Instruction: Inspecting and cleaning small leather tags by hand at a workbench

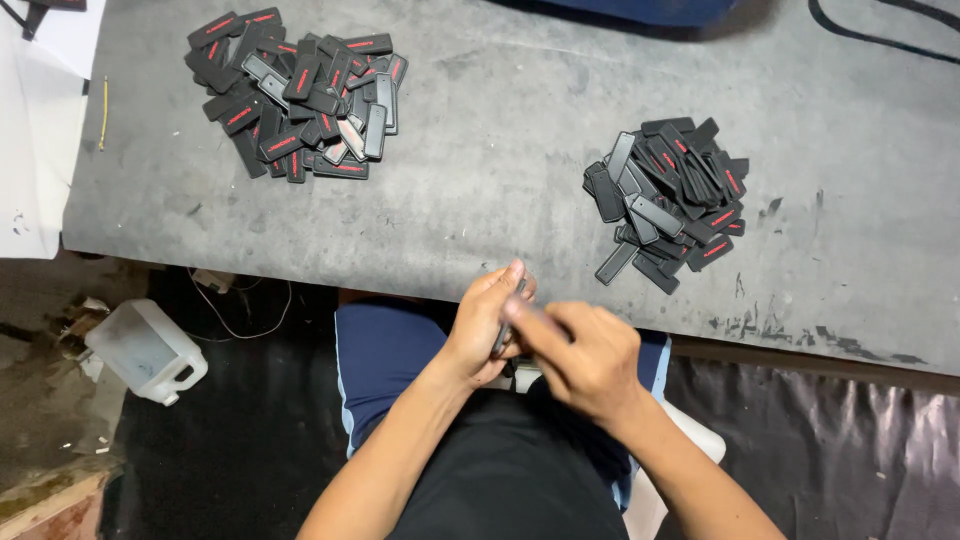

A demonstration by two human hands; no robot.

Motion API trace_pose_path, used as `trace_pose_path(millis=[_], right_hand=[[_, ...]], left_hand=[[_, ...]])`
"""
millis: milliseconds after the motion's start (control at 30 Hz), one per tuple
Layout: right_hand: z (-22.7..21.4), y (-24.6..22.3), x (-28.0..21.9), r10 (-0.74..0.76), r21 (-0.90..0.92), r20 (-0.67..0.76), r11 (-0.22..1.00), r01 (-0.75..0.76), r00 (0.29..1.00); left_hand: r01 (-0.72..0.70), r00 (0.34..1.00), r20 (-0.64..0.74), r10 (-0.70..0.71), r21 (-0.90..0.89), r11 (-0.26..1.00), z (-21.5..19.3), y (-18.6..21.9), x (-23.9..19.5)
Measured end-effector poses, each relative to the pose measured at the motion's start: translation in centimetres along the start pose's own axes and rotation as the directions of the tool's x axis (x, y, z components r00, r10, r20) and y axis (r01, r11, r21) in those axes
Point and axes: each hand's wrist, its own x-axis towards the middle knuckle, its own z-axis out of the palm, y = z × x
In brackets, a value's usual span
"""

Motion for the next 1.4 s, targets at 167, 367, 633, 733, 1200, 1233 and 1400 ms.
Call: trace_pose_path(millis=[167,367,633,733,1200,1233,1400], right_hand=[[-0.3,0.6,0.9,-0.071,-0.006,-0.004,0.997,0.071,0.997],[-0.8,-0.9,1.2,-0.108,0.043,0.007,0.993,0.107,0.994],[-0.4,-0.4,0.3,-0.058,0.026,-0.002,0.998,0.058,0.998],[-0.5,0.4,0.6,-0.101,0.061,0.009,0.993,0.100,0.995],[-1.3,-1.5,1.5,-0.160,0.112,-0.020,0.980,0.161,0.987],[-1.2,-1.1,1.5,-0.162,0.114,-0.021,0.980,0.163,0.987],[-0.3,2.1,1.7,-0.090,-0.013,-0.061,0.996,0.090,0.994]], left_hand=[[0.028,1.000,-0.001,-0.028,0.033,0.999,0.6,1.1,-0.5],[-0.004,1.000,-0.006,0.004,0.041,0.999,0.1,0.7,-0.1],[-0.034,0.999,-0.004,0.035,0.048,0.998,0.5,0.6,-0.1],[-0.002,1.000,-0.005,0.002,0.061,0.998,0.5,0.5,0.4],[0.014,1.000,0.026,-0.014,0.015,1.000,0.4,0.2,0.5],[0.012,1.000,0.025,-0.012,0.015,1.000,0.4,0.2,0.4],[0.029,0.999,0.030,-0.028,-0.025,0.999,1.6,0.9,-0.4]])
